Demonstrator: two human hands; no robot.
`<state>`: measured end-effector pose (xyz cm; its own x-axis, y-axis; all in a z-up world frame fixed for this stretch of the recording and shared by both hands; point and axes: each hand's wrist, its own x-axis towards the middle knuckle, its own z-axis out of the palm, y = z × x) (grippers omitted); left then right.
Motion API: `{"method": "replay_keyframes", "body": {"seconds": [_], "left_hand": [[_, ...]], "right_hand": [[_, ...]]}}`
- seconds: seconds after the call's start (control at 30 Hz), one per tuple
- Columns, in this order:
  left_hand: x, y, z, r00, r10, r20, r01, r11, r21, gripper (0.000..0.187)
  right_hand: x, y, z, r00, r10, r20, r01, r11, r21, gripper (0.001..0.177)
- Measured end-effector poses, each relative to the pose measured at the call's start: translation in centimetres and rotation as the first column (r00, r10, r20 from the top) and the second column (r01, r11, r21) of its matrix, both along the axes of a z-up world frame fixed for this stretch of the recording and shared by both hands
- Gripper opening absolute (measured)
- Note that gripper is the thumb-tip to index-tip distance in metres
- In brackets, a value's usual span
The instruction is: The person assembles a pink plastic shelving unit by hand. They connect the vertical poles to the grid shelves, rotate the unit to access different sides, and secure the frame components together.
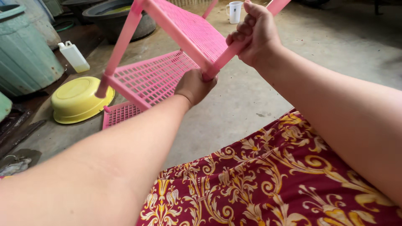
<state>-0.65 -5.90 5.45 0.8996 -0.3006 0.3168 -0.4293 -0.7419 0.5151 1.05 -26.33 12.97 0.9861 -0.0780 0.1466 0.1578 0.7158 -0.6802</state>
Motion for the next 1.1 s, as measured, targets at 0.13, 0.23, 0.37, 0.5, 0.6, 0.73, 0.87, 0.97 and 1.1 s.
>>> {"method": "replay_keyframes", "body": {"seconds": [0.13, 0.23, 0.37, 0.5, 0.6, 0.73, 0.87, 0.97, 1.1], "left_hand": [[-0.9, -0.1, 2.2, 0.996, -0.056, -0.075, 0.054, 0.998, -0.025, 0.034], [-0.8, 0.3, 2.7, 0.992, -0.071, -0.101, 0.067, 0.997, -0.041, 0.032], [0.1, 1.5, 2.3, 0.996, -0.086, -0.033, 0.087, 0.996, 0.032, 0.033], [0.1, 8.7, 1.8, 0.993, -0.105, -0.060, 0.115, 0.973, 0.201, 0.036], [0.4, 9.1, 2.2, 0.968, -0.246, 0.038, 0.211, 0.891, 0.402, 0.030], [-0.7, 6.0, 2.3, 0.976, -0.220, 0.001, 0.199, 0.886, 0.420, 0.029], [-1.6, 4.6, 3.2, 0.968, -0.251, 0.005, 0.227, 0.884, 0.409, 0.028], [-2.1, 4.5, 3.0, 0.972, -0.233, 0.000, 0.220, 0.919, 0.326, 0.031], [-1.9, 3.2, 3.0, 0.992, -0.114, 0.050, 0.098, 0.964, 0.247, 0.036]], "right_hand": [[-0.3, -0.7, 0.5, 1.000, 0.002, 0.021, -0.002, 0.999, 0.034, 0.042], [-0.5, -1.2, 0.4, 0.998, 0.039, 0.048, -0.040, 0.999, 0.027, 0.045], [0.1, -2.5, 0.4, 0.964, 0.179, 0.195, -0.189, 0.981, 0.032, 0.046], [1.1, -3.4, 0.0, 0.955, 0.189, 0.231, -0.236, 0.952, 0.197, 0.047], [1.4, -5.1, -0.1, 0.953, 0.190, 0.235, -0.255, 0.923, 0.288, 0.048], [1.7, -6.1, 0.6, 0.950, 0.190, 0.249, -0.270, 0.899, 0.345, 0.050], [1.4, -5.6, 0.6, 0.968, 0.229, 0.105, -0.252, 0.896, 0.365, 0.054], [0.8, -5.4, 0.6, 0.979, 0.197, 0.042, -0.199, 0.914, 0.354, 0.051], [0.9, -4.3, 0.6, 0.978, 0.207, 0.004, -0.197, 0.926, 0.321, 0.050]]}}
